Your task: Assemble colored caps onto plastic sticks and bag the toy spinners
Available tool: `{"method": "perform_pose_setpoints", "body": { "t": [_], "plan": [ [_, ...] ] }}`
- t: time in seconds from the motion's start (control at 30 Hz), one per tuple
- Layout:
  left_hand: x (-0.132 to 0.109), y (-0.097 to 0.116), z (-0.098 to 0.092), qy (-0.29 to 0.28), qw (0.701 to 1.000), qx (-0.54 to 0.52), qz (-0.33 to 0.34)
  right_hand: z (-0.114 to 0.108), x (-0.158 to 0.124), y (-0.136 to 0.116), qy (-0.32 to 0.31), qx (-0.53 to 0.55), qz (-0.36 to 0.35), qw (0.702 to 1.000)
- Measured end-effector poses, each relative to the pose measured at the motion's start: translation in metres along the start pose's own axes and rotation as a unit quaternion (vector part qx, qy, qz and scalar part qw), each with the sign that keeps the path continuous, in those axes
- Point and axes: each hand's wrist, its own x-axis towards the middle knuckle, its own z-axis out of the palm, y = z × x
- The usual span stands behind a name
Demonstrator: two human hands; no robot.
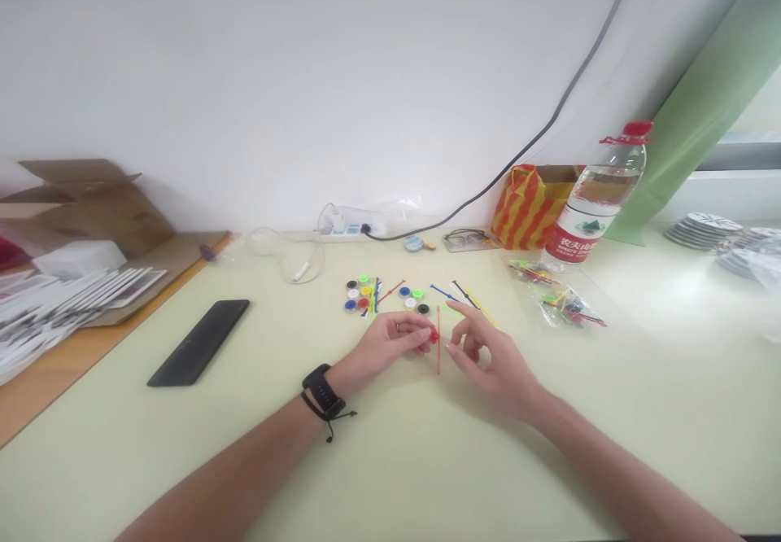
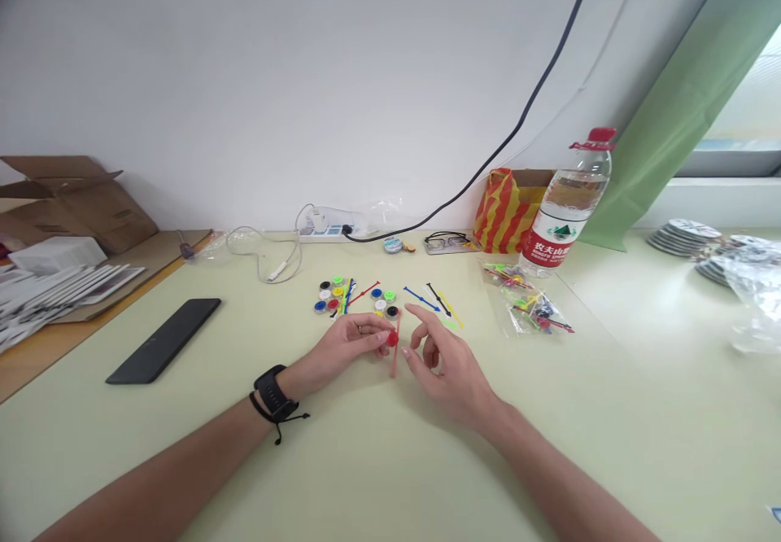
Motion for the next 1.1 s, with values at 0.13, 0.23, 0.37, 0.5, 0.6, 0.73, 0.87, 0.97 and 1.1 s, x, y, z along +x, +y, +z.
{"method": "perform_pose_setpoints", "body": {
  "t": [0.13,0.23,0.37,0.5,0.6,0.73,0.87,0.97,1.1],
  "plan": [
    [0.001,-0.003,-0.002,-0.004,1.000,0.005,0.003,0.000,-0.001,0.003,-0.026,-0.014,-0.012,0.999],
    [0.000,-0.003,-0.002,-0.011,1.000,0.005,0.014,0.000,-0.001,0.002,-0.058,-0.032,-0.026,0.998],
    [0.000,-0.001,-0.001,-0.014,1.000,0.003,0.013,0.000,-0.001,0.001,-0.056,-0.028,-0.025,0.998],
    [0.001,-0.003,-0.002,-0.001,1.000,0.002,0.005,0.002,-0.001,0.004,-0.019,-0.004,-0.002,1.000],
    [0.002,-0.006,-0.003,0.002,1.000,0.000,-0.001,0.003,-0.002,0.005,0.009,0.010,0.007,1.000],
    [0.002,-0.007,-0.004,0.004,1.000,0.000,-0.003,0.003,-0.002,0.001,0.002,0.032,0.033,0.999],
    [0.003,-0.007,-0.004,0.013,1.000,0.003,0.009,0.002,0.001,-0.007,-0.004,0.151,0.100,0.983],
    [0.004,-0.008,-0.004,0.043,0.999,-0.017,0.025,-0.003,0.006,-0.013,0.006,0.300,0.210,0.931],
    [0.005,-0.006,-0.002,0.081,0.996,-0.037,0.029,-0.013,0.008,-0.014,-0.096,0.401,0.289,0.864]
  ]
}}
